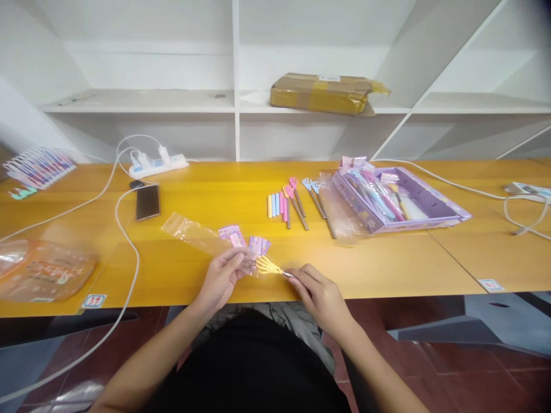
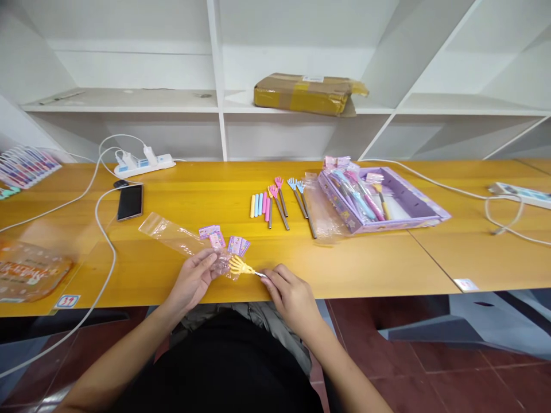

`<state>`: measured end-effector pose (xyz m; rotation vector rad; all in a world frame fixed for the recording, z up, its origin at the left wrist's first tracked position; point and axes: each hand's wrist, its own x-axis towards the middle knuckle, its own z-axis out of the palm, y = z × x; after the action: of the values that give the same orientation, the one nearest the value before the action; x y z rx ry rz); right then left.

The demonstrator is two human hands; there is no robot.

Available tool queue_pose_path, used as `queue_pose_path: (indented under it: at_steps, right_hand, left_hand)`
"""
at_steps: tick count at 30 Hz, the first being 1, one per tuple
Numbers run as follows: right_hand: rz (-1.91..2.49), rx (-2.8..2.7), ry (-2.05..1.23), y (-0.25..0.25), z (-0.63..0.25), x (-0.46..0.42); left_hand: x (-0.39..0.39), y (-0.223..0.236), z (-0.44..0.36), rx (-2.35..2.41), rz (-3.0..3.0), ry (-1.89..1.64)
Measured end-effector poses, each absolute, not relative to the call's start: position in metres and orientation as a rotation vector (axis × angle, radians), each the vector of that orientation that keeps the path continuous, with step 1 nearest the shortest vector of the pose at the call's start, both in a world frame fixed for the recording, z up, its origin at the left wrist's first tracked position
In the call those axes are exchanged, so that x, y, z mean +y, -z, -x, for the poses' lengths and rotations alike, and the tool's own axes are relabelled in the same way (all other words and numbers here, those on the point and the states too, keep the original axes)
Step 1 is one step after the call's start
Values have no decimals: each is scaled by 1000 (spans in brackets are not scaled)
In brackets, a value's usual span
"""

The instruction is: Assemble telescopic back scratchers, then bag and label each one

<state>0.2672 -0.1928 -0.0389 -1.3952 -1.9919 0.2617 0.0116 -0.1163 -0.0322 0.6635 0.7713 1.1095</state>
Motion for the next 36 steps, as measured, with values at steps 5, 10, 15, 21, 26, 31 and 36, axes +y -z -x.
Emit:
queue_pose_path:
  at_steps: [5, 10, 15, 21, 26, 31, 36]
  right_hand:
    - [1396, -1960, -251, 41, -263, -193]
    - [1385, -1970, -257, 39, -257, -195]
    - [1348, -1949, -309, 39, -248, -196]
    - [1373, -1961, -339, 36, -241, -195]
    - [1465, -1940, -600, 23, -257, -196]
    - [1375, -1901, -703, 21, -267, -192]
    - [1338, -1786, -743, 27, -257, -188]
  left_hand:
    - [-118, 29, -13, 766, -646, -1119]
    - [-122, 27, -16, 759, -730, -1055]
    - [-127, 31, -18, 722, -821, -986]
    - [-128, 34, -19, 710, -891, -938]
    - [-121, 33, -16, 785, -640, -1255]
    - [-119, 33, -14, 793, -614, -1303]
    - [-125, 35, -18, 789, -766, -1177]
